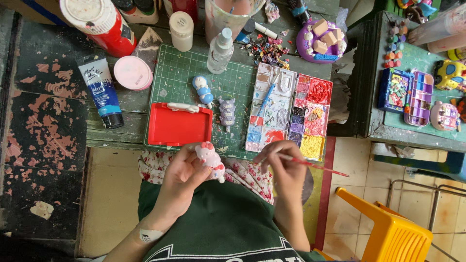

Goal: The person paints small figurines using a fine brush and acrylic paints. They dip the brush into a water container, then into a paint palette, and apply paint to the figurines. The person switches between different figurines and colors during the process.

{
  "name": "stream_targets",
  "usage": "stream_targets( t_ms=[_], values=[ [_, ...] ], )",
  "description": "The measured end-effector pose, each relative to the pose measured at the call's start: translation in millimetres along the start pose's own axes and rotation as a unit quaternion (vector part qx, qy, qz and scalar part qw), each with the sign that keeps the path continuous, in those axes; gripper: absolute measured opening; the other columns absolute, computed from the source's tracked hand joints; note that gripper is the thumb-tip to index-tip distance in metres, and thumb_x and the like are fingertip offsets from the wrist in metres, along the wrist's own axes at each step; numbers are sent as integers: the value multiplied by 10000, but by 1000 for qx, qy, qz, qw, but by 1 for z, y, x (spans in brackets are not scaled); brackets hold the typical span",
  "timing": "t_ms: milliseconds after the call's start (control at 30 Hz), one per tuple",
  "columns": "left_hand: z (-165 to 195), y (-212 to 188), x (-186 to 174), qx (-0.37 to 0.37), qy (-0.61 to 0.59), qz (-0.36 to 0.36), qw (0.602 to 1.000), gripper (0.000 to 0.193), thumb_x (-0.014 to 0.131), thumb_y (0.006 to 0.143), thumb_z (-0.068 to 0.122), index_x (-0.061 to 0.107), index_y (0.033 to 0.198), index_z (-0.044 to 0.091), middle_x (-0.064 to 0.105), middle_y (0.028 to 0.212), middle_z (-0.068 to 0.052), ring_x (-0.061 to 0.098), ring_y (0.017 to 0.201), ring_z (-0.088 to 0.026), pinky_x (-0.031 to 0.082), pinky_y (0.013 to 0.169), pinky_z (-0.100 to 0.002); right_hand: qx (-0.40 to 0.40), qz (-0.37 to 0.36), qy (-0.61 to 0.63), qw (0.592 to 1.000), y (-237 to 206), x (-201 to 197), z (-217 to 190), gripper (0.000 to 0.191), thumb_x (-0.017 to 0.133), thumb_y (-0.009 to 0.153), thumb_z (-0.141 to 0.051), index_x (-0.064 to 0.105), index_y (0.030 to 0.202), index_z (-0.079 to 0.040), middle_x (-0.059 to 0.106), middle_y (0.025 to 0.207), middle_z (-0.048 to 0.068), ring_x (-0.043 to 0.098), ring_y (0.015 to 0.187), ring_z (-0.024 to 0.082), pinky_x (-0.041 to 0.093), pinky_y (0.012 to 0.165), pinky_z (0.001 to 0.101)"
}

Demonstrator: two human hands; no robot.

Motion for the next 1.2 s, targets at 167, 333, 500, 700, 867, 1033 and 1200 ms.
stream_targets(
  t_ms=[167, 333, 500, 700, 867, 1033, 1200],
  values=[
    [4, -4, 7, 28, 42, -21, 998, 487, 658, 959, -8, 474, 1410, -30, 579, 1338, -94, 588, 1219, -173, 496, 1054, -368, -31, -49, 47, 997, -23, 30, 2, 84, 513, 1107, -77, 460, 1062, -30, 695, 1001, 223, 672, 787, 199, 563, 709, 321],
    [5, -8, 7, 47, 49, -31, 997, 475, 658, 965, -31, 480, 1406, -42, 606, 1321, -119, 610, 1228, -187, 513, 1052, -373, -83, -99, 26, 991, -28, 41, -3, 88, 489, 1117, -100, 432, 1089, -40, 690, 1035, 240, 674, 815, 214, 589, 770, 363],
    [3, -9, 6, 51, 35, -37, 997, 454, 655, 973, -41, 486, 1394, -57, 612, 1323, -131, 618, 1231, -194, 519, 1063, -380, -115, -118, -22, 986, -32, 41, -12, 105, 508, 1107, -87, 416, 1119, -36, 668, 1029, 237, 694, 844, 234, 587, 958, 445],
    [4, -10, 7, 60, 38, -45, 996, 468, 659, 977, -37, 479, 1408, -55, 616, 1323, -140, 624, 1226, -204, 524, 1066, -388, -124, -129, 8, 984, -34, 41, -11, 128, 527, 1096, -61, 408, 1134, -37, 669, 972, 205, 714, 891, 249, 640, 947, 517],
    [6, -10, 8, 64, 28, -52, 996, 496, 666, 972, -33, 464, 1426, -49, 614, 1325, -155, 631, 1216, -213, 550, 1044, -411, -112, -118, -25, 986, -36, 37, -8, 136, 544, 1089, -54, 418, 1130, -24, 682, 966, 219, 727, 866, 255, 642, 881, 472],
    [8, -10, 11, 54, 38, -55, 996, 493, 660, 967, -19, 459, 1416, -37, 604, 1340, -154, 624, 1241, -212, 562, 1055, -417, -102, -98, -37, 989, -35, 35, -7, 157, 572, 1067, -56, 423, 1102, -22, 711, 927, 237, 745, 823, 264, 635, 771, 390],
    [8, -10, 13, 43, 32, -59, 997, 487, 676, 969, 0, 456, 1402, -32, 590, 1337, -144, 612, 1238, -199, 559, 1036, -402, -86, -98, -7, 991, -35, 34, -7, 183, 596, 1043, -36, 416, 1076, -27, 724, 933, 284, 744, 801, 268, 630, 710, 363]
  ],
)
Point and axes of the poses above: each hand's wrist, its own y-axis towards the middle knuckle, its own x-axis out of the palm, z = x × y, the point moved 3 cm from there along y, towards the middle knuckle
